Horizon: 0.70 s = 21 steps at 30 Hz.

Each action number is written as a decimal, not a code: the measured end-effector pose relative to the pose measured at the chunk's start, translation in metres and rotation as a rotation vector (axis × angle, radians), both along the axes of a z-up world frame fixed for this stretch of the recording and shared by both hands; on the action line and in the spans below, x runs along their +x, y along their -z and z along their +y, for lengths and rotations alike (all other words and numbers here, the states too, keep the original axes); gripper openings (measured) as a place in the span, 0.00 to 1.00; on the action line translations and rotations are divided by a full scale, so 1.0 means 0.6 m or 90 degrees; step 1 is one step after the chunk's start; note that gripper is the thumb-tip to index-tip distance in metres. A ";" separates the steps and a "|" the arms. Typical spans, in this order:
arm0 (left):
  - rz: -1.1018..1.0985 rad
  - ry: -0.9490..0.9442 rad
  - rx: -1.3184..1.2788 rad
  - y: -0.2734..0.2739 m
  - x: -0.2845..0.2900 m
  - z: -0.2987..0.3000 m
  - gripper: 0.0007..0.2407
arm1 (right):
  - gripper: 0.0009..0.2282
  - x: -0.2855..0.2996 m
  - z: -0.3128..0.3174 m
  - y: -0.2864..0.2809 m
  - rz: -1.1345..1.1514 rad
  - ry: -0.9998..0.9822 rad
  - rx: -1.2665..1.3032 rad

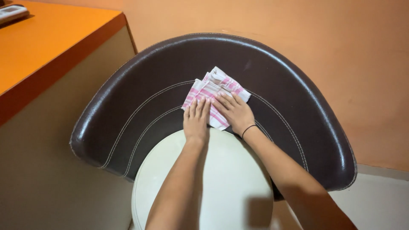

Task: The person wipes a chair seat and backrest, then an orange table, and finally a bedside table using a pink and white checkered cloth. The person moves a cup and glass on the table to wipe underneath them.

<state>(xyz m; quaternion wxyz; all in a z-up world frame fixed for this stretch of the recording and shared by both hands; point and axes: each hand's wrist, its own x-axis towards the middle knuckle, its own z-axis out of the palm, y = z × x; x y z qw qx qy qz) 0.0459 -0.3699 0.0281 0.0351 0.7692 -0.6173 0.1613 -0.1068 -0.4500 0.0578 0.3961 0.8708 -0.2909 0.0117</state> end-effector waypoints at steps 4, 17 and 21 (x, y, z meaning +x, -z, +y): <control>-0.037 0.026 -0.019 -0.010 0.029 -0.006 0.40 | 0.39 0.006 0.012 -0.040 -0.056 -0.027 0.043; -0.114 0.035 -0.219 -0.066 0.147 -0.033 0.34 | 0.34 0.117 -0.038 -0.111 -0.145 -0.192 -0.033; -0.112 0.007 -0.149 -0.134 0.148 0.014 0.36 | 0.29 0.161 -0.035 -0.117 -0.195 -0.203 -0.034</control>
